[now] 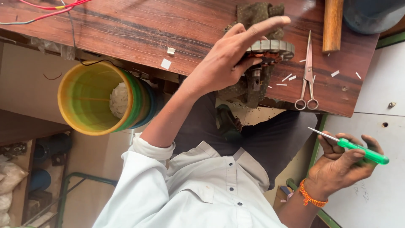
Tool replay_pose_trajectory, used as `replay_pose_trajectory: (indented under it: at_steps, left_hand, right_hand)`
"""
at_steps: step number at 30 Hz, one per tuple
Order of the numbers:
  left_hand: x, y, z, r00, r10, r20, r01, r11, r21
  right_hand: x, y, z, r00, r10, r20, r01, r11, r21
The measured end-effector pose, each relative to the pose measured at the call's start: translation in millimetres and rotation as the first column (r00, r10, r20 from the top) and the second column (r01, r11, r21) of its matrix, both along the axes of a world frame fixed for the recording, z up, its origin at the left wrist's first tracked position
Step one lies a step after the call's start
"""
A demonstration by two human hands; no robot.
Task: The person works on a stator assembly, inserting small white insulating pieces into slots between copper windings. They use a green screwdriver to press the pieces in and a pair of scissors to cut and trim the insulation. The person repeatedly adjusts the stator and continues inserting insulation into multiple slots.
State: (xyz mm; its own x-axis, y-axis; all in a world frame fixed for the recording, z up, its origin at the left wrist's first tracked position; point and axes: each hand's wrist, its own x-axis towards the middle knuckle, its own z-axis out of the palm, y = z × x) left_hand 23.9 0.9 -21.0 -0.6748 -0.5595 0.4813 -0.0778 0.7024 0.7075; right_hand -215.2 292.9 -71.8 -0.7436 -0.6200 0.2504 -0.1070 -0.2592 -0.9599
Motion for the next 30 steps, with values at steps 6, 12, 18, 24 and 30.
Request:
replay_pose_trajectory:
  at_steps: [6, 12, 18, 24, 30]
  left_hand:
    - [4, -15, 0, 0.983, -0.122, -0.137, 0.118, 0.992, -0.036]
    - [-13, -6, -5, 0.997, 0.04, -0.072, -0.043, 0.999, -0.028]
    - [-17, 1, 0, 0.998, 0.066, 0.019, -0.065, 0.997, -0.047]
    - [-14, -1, 4, 0.997, 0.073, 0.033, -0.072, 0.997, -0.035]
    - [-15, -1, 4, 0.997, 0.071, 0.025, -0.07, 0.997, -0.032]
  right_hand:
    - [-3, -11, 9, 0.991, 0.033, 0.13, -0.02, 0.995, -0.1]
    - [-1, -54, 33, 0.991, 0.132, -0.036, -0.136, 0.975, -0.176]
    - [-5, -114, 46, 0.879, 0.268, -0.395, -0.359, 0.916, -0.178]
    - [11, -134, 52, 0.855, 0.298, -0.425, -0.347, 0.937, -0.04]
    - [16, -159, 54, 0.849, 0.283, -0.446, -0.341, 0.939, -0.054]
